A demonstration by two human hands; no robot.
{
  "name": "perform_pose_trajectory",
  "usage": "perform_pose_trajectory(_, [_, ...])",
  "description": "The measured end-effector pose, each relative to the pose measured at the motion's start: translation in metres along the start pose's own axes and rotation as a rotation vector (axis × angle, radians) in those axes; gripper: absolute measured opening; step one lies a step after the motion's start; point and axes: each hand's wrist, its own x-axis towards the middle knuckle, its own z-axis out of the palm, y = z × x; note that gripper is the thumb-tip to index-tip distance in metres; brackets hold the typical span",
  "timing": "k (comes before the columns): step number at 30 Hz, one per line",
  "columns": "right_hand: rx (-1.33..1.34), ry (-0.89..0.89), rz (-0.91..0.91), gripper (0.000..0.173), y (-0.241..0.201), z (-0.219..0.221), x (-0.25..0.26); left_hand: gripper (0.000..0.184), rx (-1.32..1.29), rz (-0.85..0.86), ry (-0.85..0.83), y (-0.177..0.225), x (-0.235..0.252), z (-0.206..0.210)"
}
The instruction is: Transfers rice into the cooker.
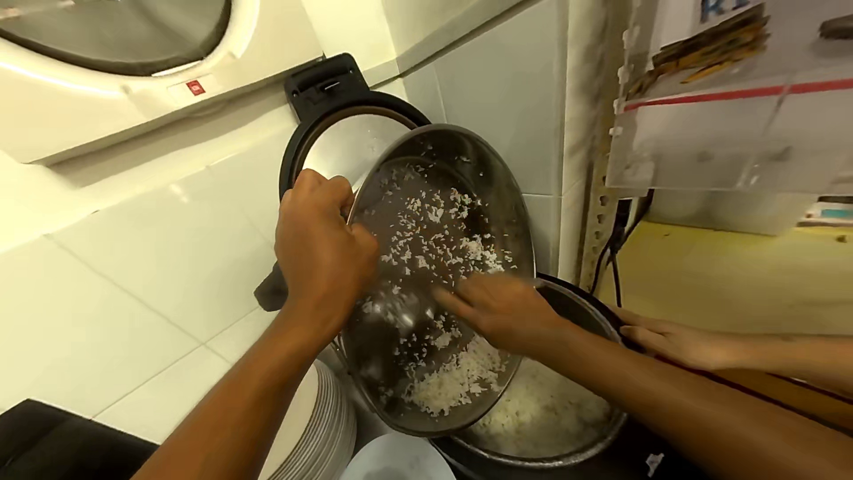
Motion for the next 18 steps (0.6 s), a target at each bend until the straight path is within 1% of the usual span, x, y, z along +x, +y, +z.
perform_pose_trajectory(1, [-0.016, -0.089, -0.067, 0.035, 0.001, 0.002, -0.021, 0.010, 0.003, -0.004, -0.006, 0.000, -0.001, -0.001])
perform_pose_trajectory(2, [-0.035, -0.134, -0.099, 0.033, 0.005, 0.000, -0.032, 0.008, 0.003, -0.006, -0.011, 0.001, -0.002, -0.001])
perform_pose_trajectory(3, [-0.053, -0.121, -0.091, 0.032, 0.011, -0.004, -0.032, 0.008, 0.003, -0.006, -0.017, 0.002, -0.003, -0.002])
perform_pose_trajectory(4, [-0.066, -0.050, -0.058, 0.032, 0.016, -0.009, -0.023, 0.008, 0.004, -0.001, -0.018, 0.004, -0.003, -0.002])
perform_pose_trajectory(6, [-0.086, 0.151, 0.034, 0.031, 0.021, -0.016, 0.012, 0.008, 0.013, 0.010, -0.013, 0.007, -0.003, -0.003])
perform_pose_trajectory(7, [-0.069, 0.220, 0.074, 0.031, 0.018, -0.018, 0.029, 0.008, 0.022, 0.017, -0.011, 0.008, -0.003, -0.004])
perform_pose_trajectory(8, [-0.036, 0.251, 0.098, 0.031, 0.012, -0.017, 0.038, 0.008, 0.032, 0.020, -0.013, 0.009, -0.004, -0.004])
perform_pose_trajectory(9, [0.014, 0.236, 0.097, 0.033, 0.005, -0.011, 0.037, 0.007, 0.041, 0.024, -0.013, 0.011, -0.005, -0.005])
perform_pose_trajectory(10, [0.065, 0.170, 0.073, 0.035, 0.000, -0.003, 0.024, 0.006, 0.045, 0.023, -0.018, 0.013, -0.006, -0.005])
perform_pose_trajectory(12, [0.112, -0.052, 0.004, 0.036, -0.002, 0.010, -0.023, 0.005, 0.041, 0.016, -0.019, 0.018, -0.007, -0.005])
perform_pose_trajectory(13, [0.103, -0.171, 0.006, 0.031, -0.001, 0.011, -0.043, 0.006, 0.036, 0.016, -0.017, 0.019, -0.008, -0.005])
perform_pose_trajectory(14, [0.089, -0.252, 0.054, 0.021, -0.001, 0.007, -0.054, 0.008, 0.035, 0.011, -0.022, 0.020, -0.007, -0.007])
perform_pose_trajectory(15, [0.088, -0.290, 0.128, 0.015, -0.004, 0.000, -0.054, 0.010, 0.035, 0.005, -0.028, 0.020, -0.007, -0.008])
perform_pose_trajectory(17, [0.166, -0.272, 0.259, 0.030, -0.024, -0.022, -0.037, 0.011, 0.037, 0.000, -0.032, 0.022, -0.008, -0.009])
perform_pose_trajectory(18, [0.234, -0.235, 0.271, 0.029, -0.037, -0.033, -0.025, 0.011, 0.035, 0.000, -0.035, 0.023, -0.008, -0.009])
